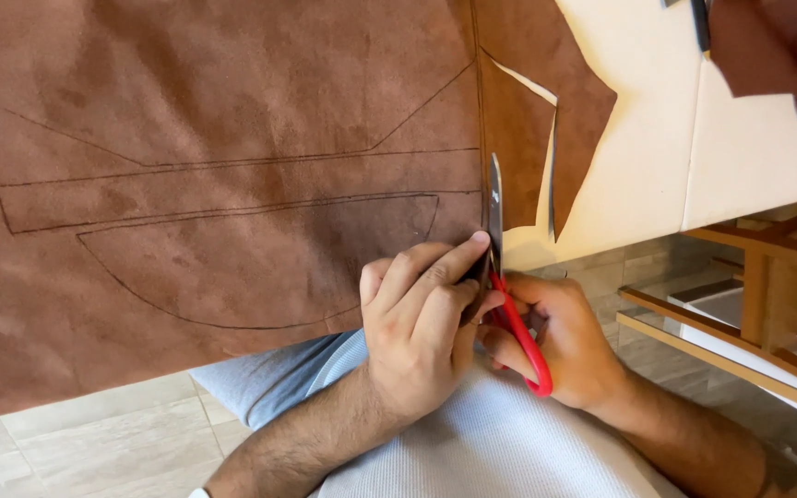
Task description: Tracing patterns onto a piece of leather using a ruler and pen, then cutting the leather with scissors.
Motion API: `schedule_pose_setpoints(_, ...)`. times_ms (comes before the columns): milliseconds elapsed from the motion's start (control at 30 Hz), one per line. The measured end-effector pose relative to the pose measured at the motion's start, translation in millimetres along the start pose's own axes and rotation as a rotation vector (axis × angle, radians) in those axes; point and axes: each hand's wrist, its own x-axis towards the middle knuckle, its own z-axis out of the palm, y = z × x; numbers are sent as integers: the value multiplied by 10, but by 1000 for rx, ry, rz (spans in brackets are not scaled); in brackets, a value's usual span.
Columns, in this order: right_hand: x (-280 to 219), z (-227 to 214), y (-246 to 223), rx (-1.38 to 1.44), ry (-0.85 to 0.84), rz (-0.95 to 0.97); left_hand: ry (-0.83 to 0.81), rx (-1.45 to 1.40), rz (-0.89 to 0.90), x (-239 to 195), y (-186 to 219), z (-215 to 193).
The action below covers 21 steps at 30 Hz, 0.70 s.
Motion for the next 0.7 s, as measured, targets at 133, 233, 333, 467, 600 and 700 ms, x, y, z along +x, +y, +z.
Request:
schedule_pose_setpoints(133,13,-11,7,-26,3,-18,-2,38,16,-6,11,16)
schedule_pose_setpoints(233,9,25,68,9,34,26,-5,44,17,-17,15,32)
schedule_pose_setpoints(333,-11,66,99,158,35,57,-12,51,20,-25,29,48)
schedule_pose_setpoints(467,-42,114,142,304,46,25,-43,35,-63,-74,47,70)
schedule_pose_setpoints(600,-32,103,116,354,12,-14,-44,49,-112,-78,79,76)
schedule_pose_setpoints(700,-21,90,151,363,0,29,-25,60,-119,-80,85,99)
